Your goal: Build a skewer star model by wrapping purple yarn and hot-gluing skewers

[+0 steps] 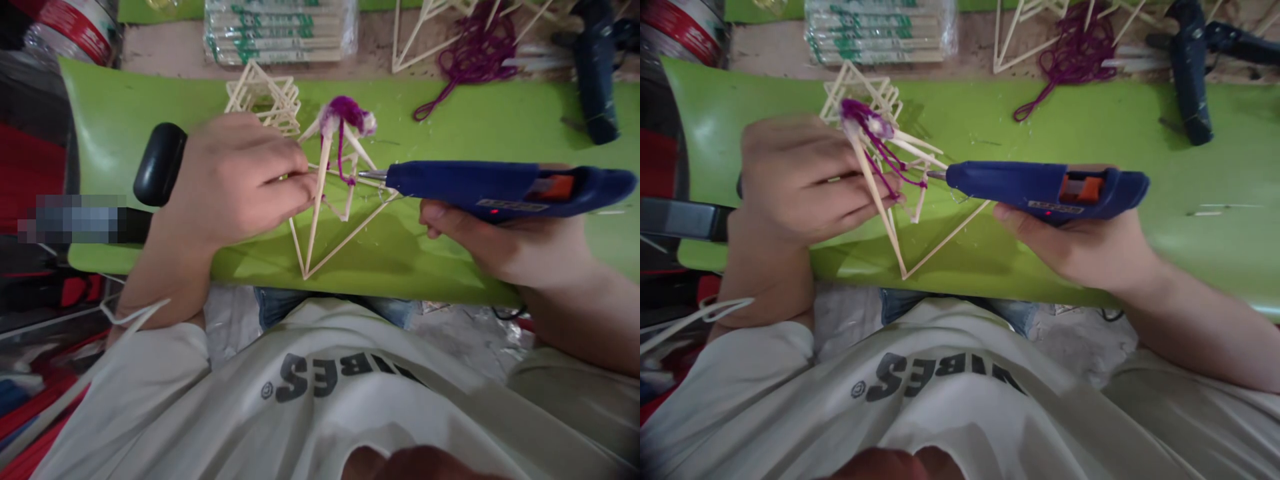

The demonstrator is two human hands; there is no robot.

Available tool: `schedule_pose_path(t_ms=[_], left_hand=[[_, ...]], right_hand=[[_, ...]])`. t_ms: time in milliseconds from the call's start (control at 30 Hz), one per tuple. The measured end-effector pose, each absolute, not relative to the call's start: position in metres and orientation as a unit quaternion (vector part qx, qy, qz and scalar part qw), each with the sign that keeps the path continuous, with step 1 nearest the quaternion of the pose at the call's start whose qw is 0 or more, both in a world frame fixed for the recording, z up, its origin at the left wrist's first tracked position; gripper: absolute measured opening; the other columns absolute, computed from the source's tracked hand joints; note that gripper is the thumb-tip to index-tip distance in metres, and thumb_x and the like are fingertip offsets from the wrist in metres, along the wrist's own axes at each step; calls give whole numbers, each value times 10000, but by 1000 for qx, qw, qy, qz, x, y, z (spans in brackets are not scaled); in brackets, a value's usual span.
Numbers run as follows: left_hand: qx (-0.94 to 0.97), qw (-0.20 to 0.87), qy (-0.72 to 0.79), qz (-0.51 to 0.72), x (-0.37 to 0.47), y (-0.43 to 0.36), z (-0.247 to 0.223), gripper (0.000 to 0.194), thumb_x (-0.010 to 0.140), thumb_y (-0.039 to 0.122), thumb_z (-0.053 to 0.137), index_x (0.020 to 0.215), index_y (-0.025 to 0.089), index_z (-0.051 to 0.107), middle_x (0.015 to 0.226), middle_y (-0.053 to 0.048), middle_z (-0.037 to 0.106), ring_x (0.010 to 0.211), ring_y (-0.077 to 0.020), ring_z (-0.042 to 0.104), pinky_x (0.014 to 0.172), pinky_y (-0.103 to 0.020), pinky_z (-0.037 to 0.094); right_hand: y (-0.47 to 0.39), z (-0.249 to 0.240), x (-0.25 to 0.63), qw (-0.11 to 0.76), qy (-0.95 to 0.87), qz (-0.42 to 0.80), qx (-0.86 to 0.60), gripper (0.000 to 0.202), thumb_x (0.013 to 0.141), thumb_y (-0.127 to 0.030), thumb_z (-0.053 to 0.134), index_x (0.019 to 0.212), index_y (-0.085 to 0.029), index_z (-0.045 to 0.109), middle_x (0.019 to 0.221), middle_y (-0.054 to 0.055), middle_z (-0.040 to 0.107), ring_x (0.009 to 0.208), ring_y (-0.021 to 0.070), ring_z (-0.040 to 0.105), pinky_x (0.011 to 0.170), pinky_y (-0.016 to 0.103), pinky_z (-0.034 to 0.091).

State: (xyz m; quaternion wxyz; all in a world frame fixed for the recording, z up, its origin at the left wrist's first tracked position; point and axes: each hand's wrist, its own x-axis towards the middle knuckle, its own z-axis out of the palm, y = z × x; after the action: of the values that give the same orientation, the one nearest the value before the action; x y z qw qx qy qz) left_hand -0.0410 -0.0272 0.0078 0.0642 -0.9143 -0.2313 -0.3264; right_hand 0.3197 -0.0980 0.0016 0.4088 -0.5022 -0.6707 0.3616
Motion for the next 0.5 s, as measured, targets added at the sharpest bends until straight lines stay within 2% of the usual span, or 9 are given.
schedule_pose_path(t_ms=[67, 200, 300, 400, 500], left_hand=[[-909, 62, -225, -346, -42, -28, 8, 164, 1123, 288, 769, 968, 292, 821, 905, 24, 849, 823, -206, 780, 807, -424, 588], [-914, 40, -221, -338, -46, -27, 10, 120, 1126, 310, 804, 1010, 333, 823, 876, 39, 766, 852, -191, 766, 824, -406, 556], [-916, 43, -199, -345, -49, -25, 10, 90, 1132, 355, 830, 1046, 333, 819, 905, 35, 719, 899, -169, 763, 900, -377, 569], [-917, 64, -180, -350, -50, -24, 11, 92, 1133, 356, 828, 1060, 302, 809, 906, 37, 721, 883, -159, 764, 861, -358, 574], [-929, 80, -173, -317, -49, -23, 14, 78, 1136, 312, 804, 1070, 273, 792, 934, 44, 762, 920, -173, 797, 850, -345, 599]], right_hand=[[-100, 2, 324, 413, -660, 371, -506, 69, 896, -218, 937, 921, -276, 908, 823, -15, 829, 832, 214, 837, 993, 394, 757], [-103, 3, 327, 422, -645, 388, -505, 64, 894, -212, 925, 932, -259, 902, 883, 10, 841, 750, 181, 760, 717, 334, 641], [-106, 6, 323, 431, -646, 386, -498, 126, 892, -179, 951, 976, -270, 928, 942, 3, 889, 722, 178, 760, 679, 342, 625], [-107, 12, 317, 421, -663, 388, -483, 216, 903, -168, 951, 1073, -300, 965, 999, -8, 924, 755, 196, 810, 708, 353, 654], [-107, 16, 315, 411, -663, 378, -499, 187, 888, -195, 952, 1054, -279, 966, 915, -4, 904, 702, 200, 801, 639, 345, 627]])
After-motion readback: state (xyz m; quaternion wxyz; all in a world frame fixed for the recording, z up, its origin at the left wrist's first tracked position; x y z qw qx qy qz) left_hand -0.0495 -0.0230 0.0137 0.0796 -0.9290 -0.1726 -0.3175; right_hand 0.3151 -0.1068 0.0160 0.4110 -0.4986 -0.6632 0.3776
